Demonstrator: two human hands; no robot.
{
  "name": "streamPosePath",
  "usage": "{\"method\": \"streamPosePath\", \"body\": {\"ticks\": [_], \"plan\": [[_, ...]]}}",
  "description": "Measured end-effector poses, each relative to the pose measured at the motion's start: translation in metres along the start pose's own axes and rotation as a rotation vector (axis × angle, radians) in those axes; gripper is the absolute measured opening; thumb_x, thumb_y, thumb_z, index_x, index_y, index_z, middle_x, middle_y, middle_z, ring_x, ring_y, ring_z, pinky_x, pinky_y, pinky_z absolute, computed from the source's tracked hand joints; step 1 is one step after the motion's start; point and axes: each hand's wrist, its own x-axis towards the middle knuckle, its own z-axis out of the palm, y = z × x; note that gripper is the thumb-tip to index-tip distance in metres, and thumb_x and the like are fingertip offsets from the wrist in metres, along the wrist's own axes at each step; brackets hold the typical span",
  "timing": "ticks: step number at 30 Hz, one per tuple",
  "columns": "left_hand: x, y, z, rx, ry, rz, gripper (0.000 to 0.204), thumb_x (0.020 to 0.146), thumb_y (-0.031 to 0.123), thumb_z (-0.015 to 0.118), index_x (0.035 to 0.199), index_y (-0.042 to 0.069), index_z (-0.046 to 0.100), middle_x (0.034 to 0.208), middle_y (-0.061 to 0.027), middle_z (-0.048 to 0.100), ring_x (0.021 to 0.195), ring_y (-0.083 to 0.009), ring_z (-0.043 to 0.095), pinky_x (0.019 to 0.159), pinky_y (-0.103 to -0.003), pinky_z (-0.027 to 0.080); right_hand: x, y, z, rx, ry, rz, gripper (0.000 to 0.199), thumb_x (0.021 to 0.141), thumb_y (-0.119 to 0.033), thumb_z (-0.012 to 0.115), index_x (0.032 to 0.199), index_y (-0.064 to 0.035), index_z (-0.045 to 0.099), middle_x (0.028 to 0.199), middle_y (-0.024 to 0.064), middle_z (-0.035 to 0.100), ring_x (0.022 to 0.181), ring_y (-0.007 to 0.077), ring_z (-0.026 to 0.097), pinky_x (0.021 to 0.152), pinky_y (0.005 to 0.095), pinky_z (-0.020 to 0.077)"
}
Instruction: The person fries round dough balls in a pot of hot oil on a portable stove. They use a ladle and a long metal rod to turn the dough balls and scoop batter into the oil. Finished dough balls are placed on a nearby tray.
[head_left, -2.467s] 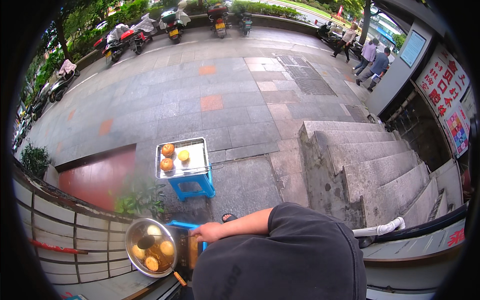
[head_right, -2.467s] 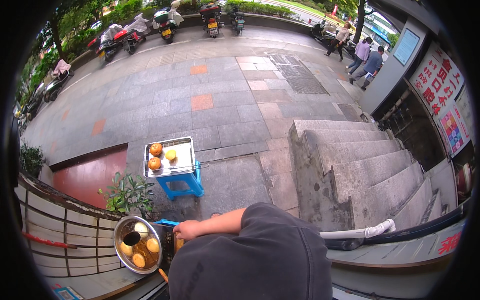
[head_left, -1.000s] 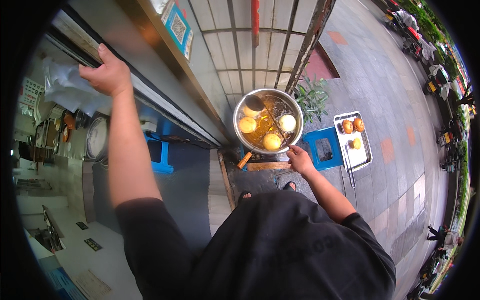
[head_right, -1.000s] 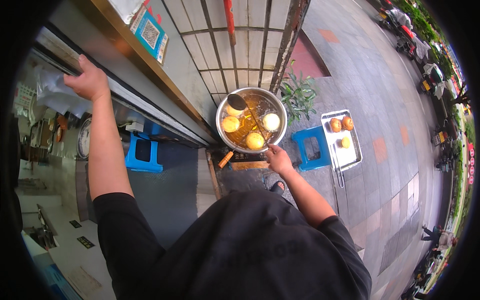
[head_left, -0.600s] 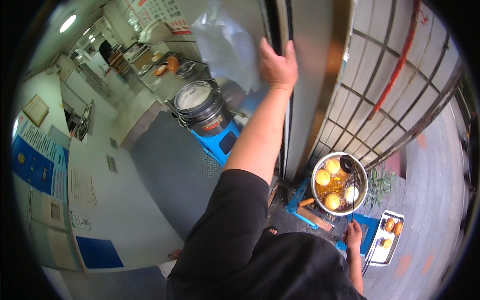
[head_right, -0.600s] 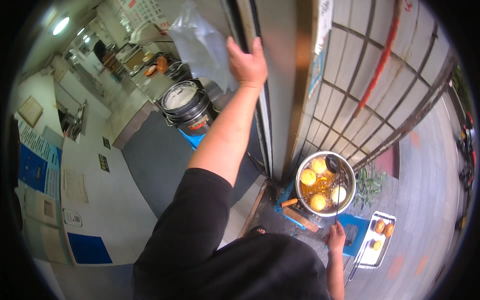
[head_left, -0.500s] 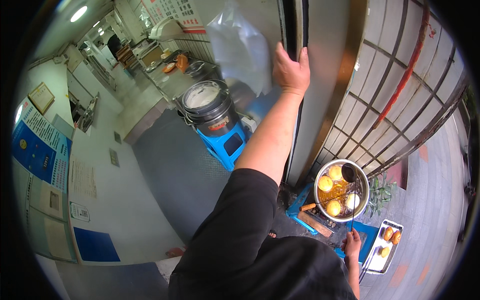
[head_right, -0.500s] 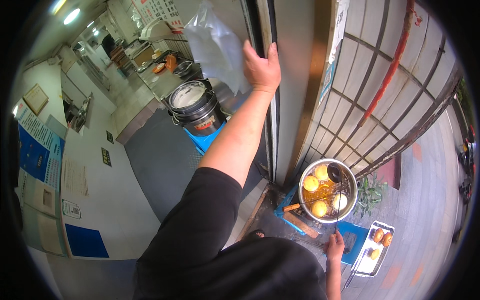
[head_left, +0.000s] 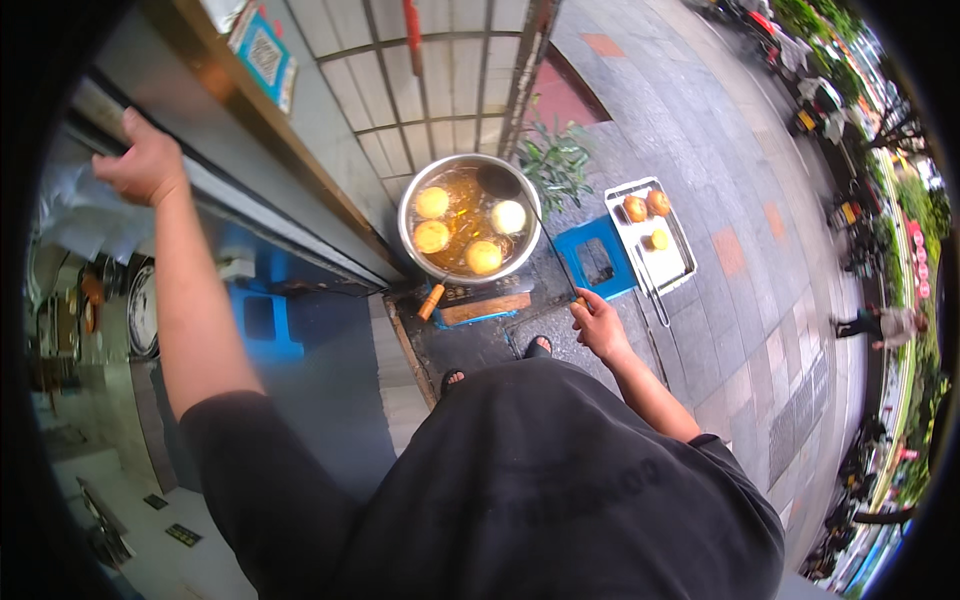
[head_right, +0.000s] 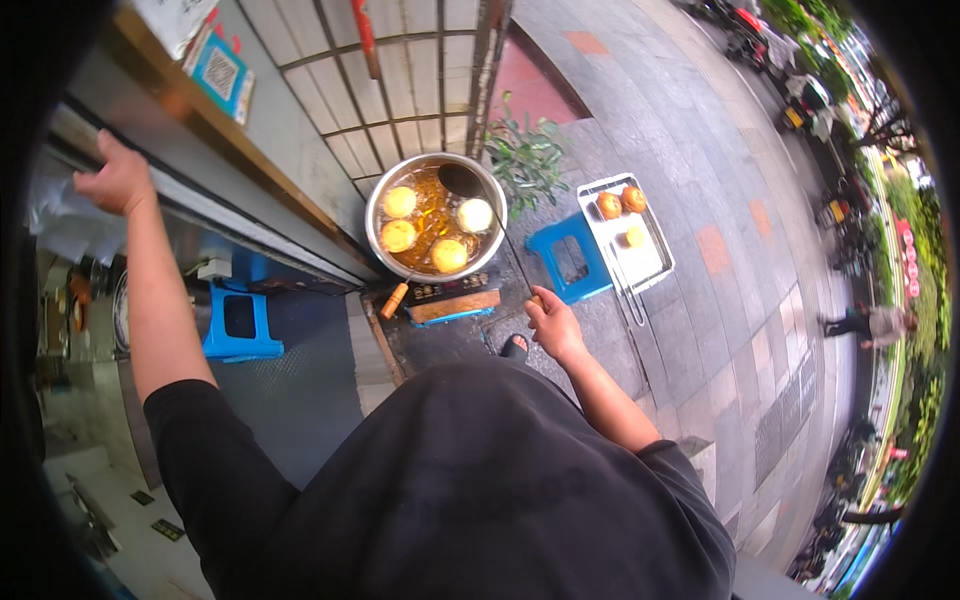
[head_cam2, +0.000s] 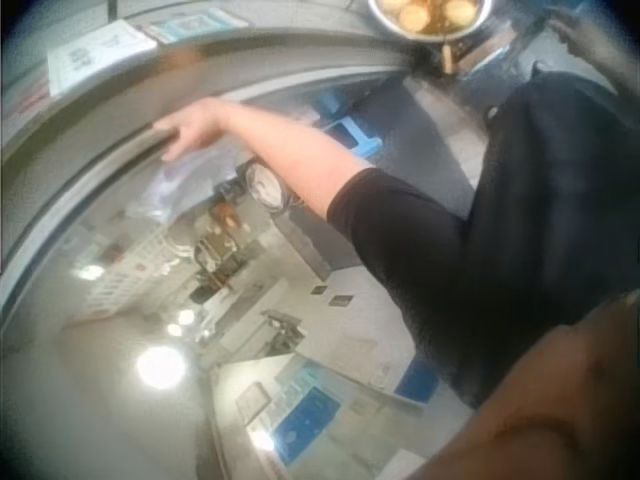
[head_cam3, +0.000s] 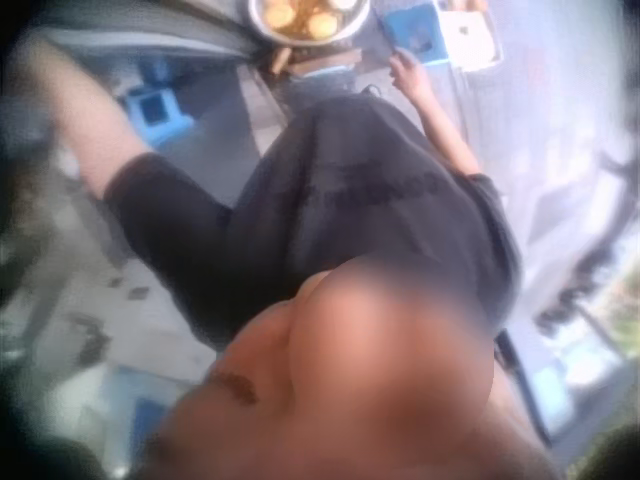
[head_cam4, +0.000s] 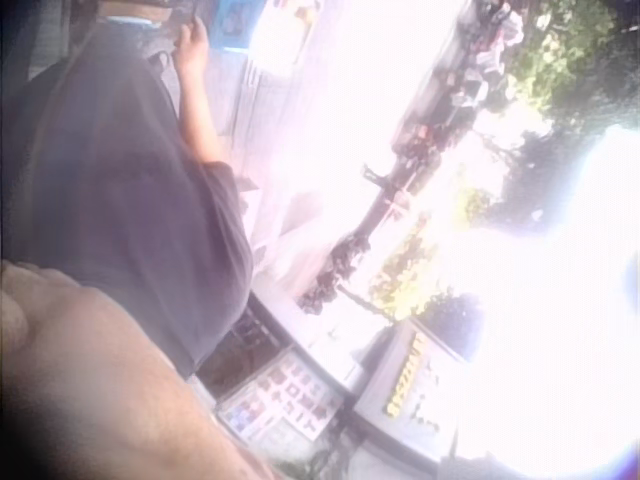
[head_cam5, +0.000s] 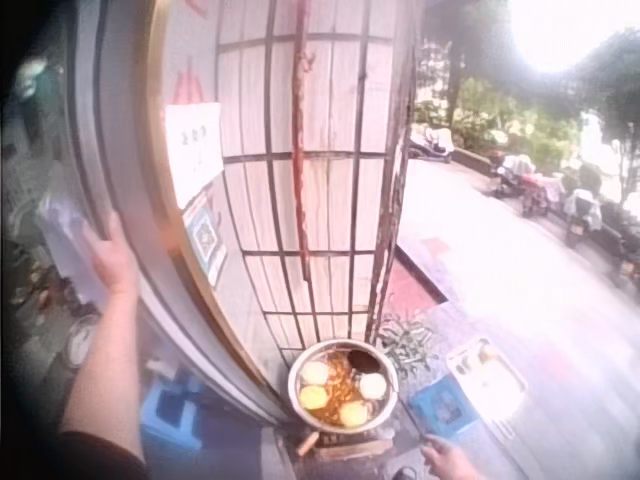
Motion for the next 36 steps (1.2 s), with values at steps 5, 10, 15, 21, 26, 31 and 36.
{"method": "streamPosePath", "body": {"ticks": [5, 10, 15, 21, 26, 31, 36], "plan": [[0.007, -0.018, 0.010, -0.012, -0.034, 0.011, 0.086, 0.078, 0.057, 0.069, 0.125, -0.010, 0.042, 0.109, -0.0315, 0.060, 0.101, -0.0489, 0.059, 0.089, -0.050, 0.046, -0.005, 0.016, -0.012, 0.047, 0.055, 0.027, 0.047, 0.093, -0.021, 0.060, 0.136, -0.0039, 0.050, 0.086, 0.0048, 0.063, 0.067, 0.0106, 0.058, 0.054, 0.0271, 0.0501], [0.013, -0.028, 0.020, -0.044, -0.010, 0.050, 0.091, 0.077, 0.061, 0.069, 0.124, -0.013, 0.042, 0.109, -0.0329, 0.059, 0.100, -0.0502, 0.058, 0.089, -0.053, 0.047, -0.006, 0.027, -0.014, 0.040, 0.116, 0.041, 0.047, 0.094, -0.022, 0.060, 0.137, -0.0044, 0.049, 0.084, 0.0054, 0.061, 0.066, 0.0107, 0.055, 0.052, 0.0258, 0.0479], [0.012, -0.018, 0.012, -0.205, -0.005, 0.149, 0.088, 0.076, 0.060, 0.070, 0.118, -0.013, 0.048, 0.109, -0.0331, 0.059, 0.101, -0.0495, 0.059, 0.089, -0.053, 0.048, -0.014, 0.036, -0.015, 0.008, 0.032, 0.032, 0.049, 0.095, -0.025, 0.059, 0.138, -0.0042, 0.048, 0.084, 0.0047, 0.062, 0.067, 0.0104, 0.058, 0.055, 0.0265, 0.0494], [0.011, -0.014, 0.006, -0.020, -0.056, 0.010, 0.082, 0.077, 0.058, 0.070, 0.114, -0.013, 0.052, 0.108, -0.0324, 0.059, 0.100, -0.0490, 0.059, 0.088, -0.053, 0.049, -0.009, 0.044, -0.010, -0.016, 0.062, 0.086, 0.049, 0.091, -0.033, 0.060, 0.134, -0.0110, 0.054, 0.088, 0.0086, 0.068, 0.071, 0.0168, 0.065, 0.067, 0.0327, 0.0515], [0.012, -0.019, 0.008, -0.041, -0.051, 0.027, 0.087, 0.077, 0.059, 0.069, 0.119, -0.014, 0.047, 0.109, -0.0326, 0.059, 0.102, -0.0491, 0.059, 0.090, -0.052, 0.048, 0.015, 0.038, -0.007, -0.173, 0.143, 0.028, 0.049, 0.089, -0.037, 0.057, 0.133, -0.0145, 0.056, 0.122, 0.0178, 0.063, 0.116, 0.0349, 0.058, 0.098, 0.0420, 0.0453], [0.015, -0.026, 0.013, 0.008, -0.062, -0.016, 0.091, 0.078, 0.058, 0.069, 0.124, -0.015, 0.043, 0.112, -0.0338, 0.057, 0.105, -0.0490, 0.058, 0.092, -0.051, 0.047, 0.040, 0.024, -0.006, -0.399, 0.227, -0.119, 0.047, 0.091, -0.033, 0.057, 0.133, -0.0103, 0.055, 0.115, 0.0174, 0.066, 0.102, 0.0312, 0.065, 0.089, 0.0389, 0.0497], [0.012, -0.023, 0.011, 0.005, -0.053, -0.006, 0.088, 0.081, 0.056, 0.068, 0.126, -0.014, 0.041, 0.115, -0.0343, 0.057, 0.106, -0.0490, 0.057, 0.092, -0.051, 0.046, 0.064, 0.014, -0.001, -0.410, 0.183, -0.104, 0.050, 0.090, -0.033, 0.056, 0.133, -0.0081, 0.054, 0.112, 0.0179, 0.067, 0.093, 0.0302, 0.067, 0.086, 0.0388, 0.0508]]}}
